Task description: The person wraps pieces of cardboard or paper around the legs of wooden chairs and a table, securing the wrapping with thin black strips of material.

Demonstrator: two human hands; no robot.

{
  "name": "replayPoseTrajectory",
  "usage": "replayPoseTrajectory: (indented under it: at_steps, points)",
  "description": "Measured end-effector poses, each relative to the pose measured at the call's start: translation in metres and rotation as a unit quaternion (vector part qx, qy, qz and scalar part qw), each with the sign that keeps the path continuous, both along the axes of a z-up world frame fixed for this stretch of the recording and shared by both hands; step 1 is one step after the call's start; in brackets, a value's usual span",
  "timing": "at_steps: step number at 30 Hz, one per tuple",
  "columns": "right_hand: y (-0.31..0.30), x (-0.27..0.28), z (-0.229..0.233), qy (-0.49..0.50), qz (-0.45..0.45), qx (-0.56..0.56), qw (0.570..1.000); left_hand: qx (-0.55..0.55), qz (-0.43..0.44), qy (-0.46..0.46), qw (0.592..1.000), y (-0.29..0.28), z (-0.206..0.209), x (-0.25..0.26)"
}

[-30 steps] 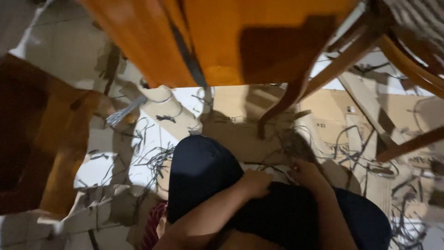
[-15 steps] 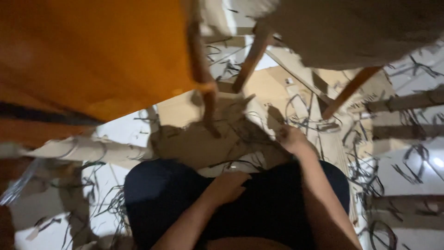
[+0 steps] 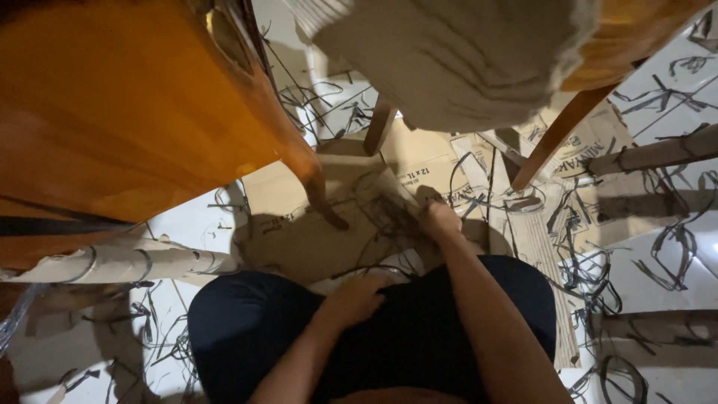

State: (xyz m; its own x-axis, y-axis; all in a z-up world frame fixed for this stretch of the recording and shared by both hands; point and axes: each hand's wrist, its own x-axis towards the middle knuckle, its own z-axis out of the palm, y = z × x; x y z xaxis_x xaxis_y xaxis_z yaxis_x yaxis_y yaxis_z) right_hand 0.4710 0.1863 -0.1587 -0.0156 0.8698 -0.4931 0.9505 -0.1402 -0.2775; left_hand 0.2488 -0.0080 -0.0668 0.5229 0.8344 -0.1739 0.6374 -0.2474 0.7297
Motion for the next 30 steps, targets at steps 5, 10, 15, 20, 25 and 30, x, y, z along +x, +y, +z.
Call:
replayPoseTrajectory:
  at_steps: [5, 10, 15, 20, 25, 30]
  points:
    - [0.007, -0.011, 0.027, 0.015, -0.082, 0.109, 0.991, -0.112, 0.107, 0.068, 0.986, 0.03, 0.021, -0.024]
    - [-0.026, -0.006, 0.095, 0.321, -0.013, 0.32, 0.891, -0.09, 0.176, 0.015, 0.98, 0.039, 0.047, -0.036]
    - [-0.051, -0.017, 0.169, 0.46, 0.06, 0.339, 0.818, -0.004, 0.162, -0.062, 0.985, 0.052, 0.054, -0.031]
    - [-0.063, -0.036, 0.17, 0.54, 0.13, 0.314, 0.77, 0.14, 0.155, -0.228, 0.951, 0.064, 0.081, -0.008]
    - [-0.063, -0.041, 0.184, 0.544, 0.201, 0.251, 0.775, -0.167, 0.166, -0.482, 0.844, 0.094, -0.196, -0.015]
    - [-0.048, -0.02, 0.14, 0.399, 0.11, 0.22, 0.883, -0.443, 0.195, -0.79, 0.376, 0.086, -0.191, -0.06]
